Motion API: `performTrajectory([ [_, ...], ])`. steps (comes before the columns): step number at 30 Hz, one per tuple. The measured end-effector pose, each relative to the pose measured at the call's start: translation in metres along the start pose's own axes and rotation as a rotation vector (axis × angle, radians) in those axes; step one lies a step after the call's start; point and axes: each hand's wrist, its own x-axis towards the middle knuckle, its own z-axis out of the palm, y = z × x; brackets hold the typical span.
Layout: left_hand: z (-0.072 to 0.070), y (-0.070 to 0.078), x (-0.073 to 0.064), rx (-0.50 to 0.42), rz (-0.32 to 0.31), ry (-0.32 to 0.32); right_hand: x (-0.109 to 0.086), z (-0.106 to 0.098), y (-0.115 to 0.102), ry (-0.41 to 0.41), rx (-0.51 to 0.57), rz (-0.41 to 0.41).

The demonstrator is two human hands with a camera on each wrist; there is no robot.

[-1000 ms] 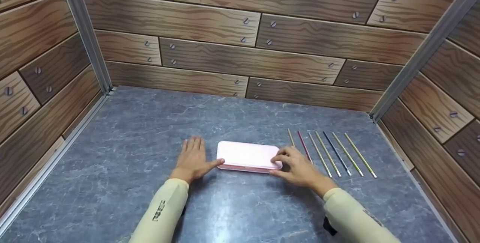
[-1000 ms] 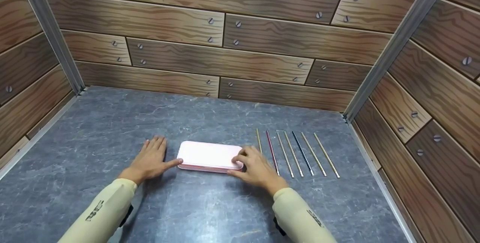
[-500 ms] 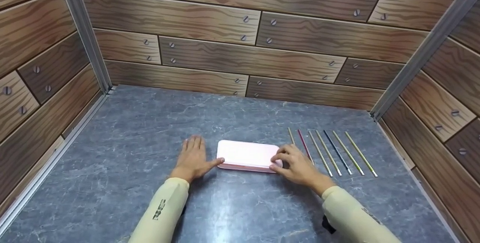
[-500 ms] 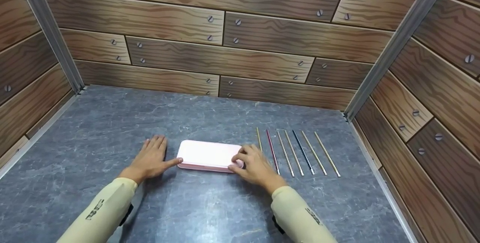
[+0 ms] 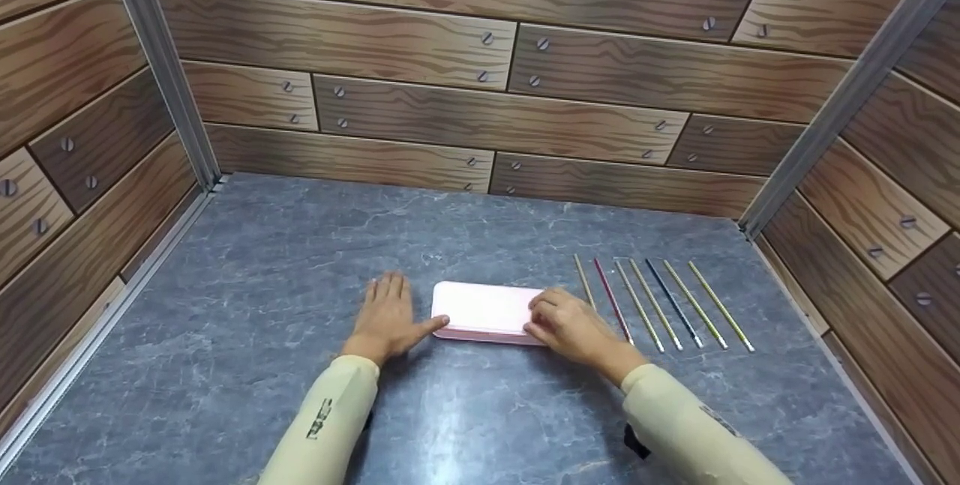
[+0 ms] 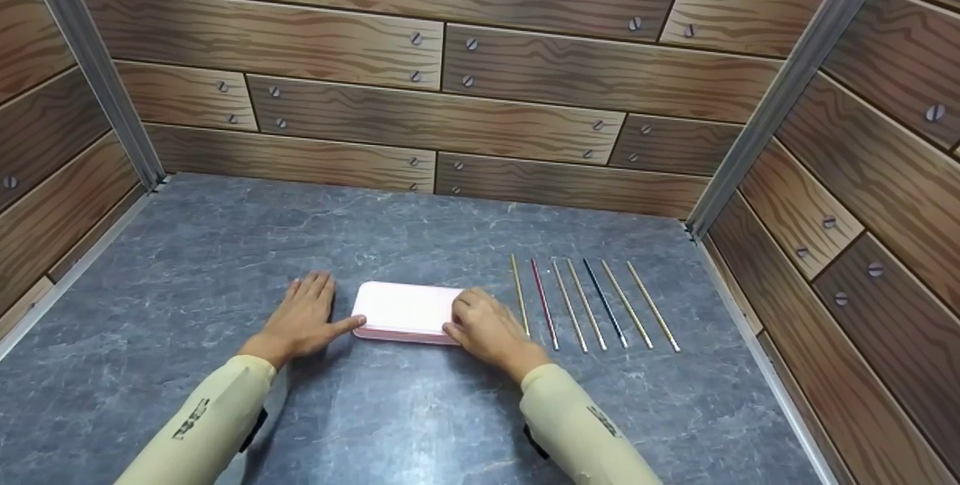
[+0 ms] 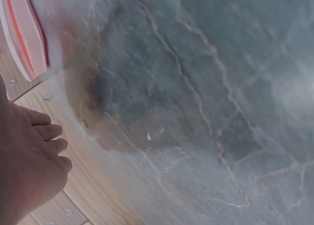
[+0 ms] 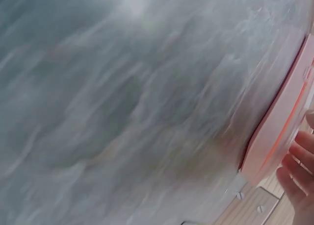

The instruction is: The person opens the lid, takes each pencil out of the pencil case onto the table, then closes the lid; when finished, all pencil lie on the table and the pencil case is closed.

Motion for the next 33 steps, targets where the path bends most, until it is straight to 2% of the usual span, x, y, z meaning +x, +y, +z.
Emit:
performTrajectory([
  [3, 0.000, 0.000, 0.000, 0.002, -0.003, -0.003, 0.006, 0.004, -0.007, -0.012, -0.038, 0.052],
  [8, 0.001, -0.001, 0.000, -0.004, -0.006, -0.008, 0.015, 0.009, -0.018, -0.058, -0.016, 0.134],
  [15, 0.001, 0.002, -0.002, -0.008, 0.011, 0.003, 0.024, 0.001, -0.029, -0.204, 0.046, 0.284],
  [21, -0.001, 0.006, -0.001, -0.014, 0.016, 0.018, 0.029, -0.003, -0.032, -0.246, 0.042, 0.305],
  [26, 0.002, 0.009, 0.000, 0.015, 0.011, -0.003, 0.033, -0.002, -0.035, -0.278, 0.072, 0.325],
  [33, 0.007, 0.011, 0.000, 0.012, 0.017, 0.001, 0.032, 0.003, -0.037, -0.257, 0.124, 0.339],
])
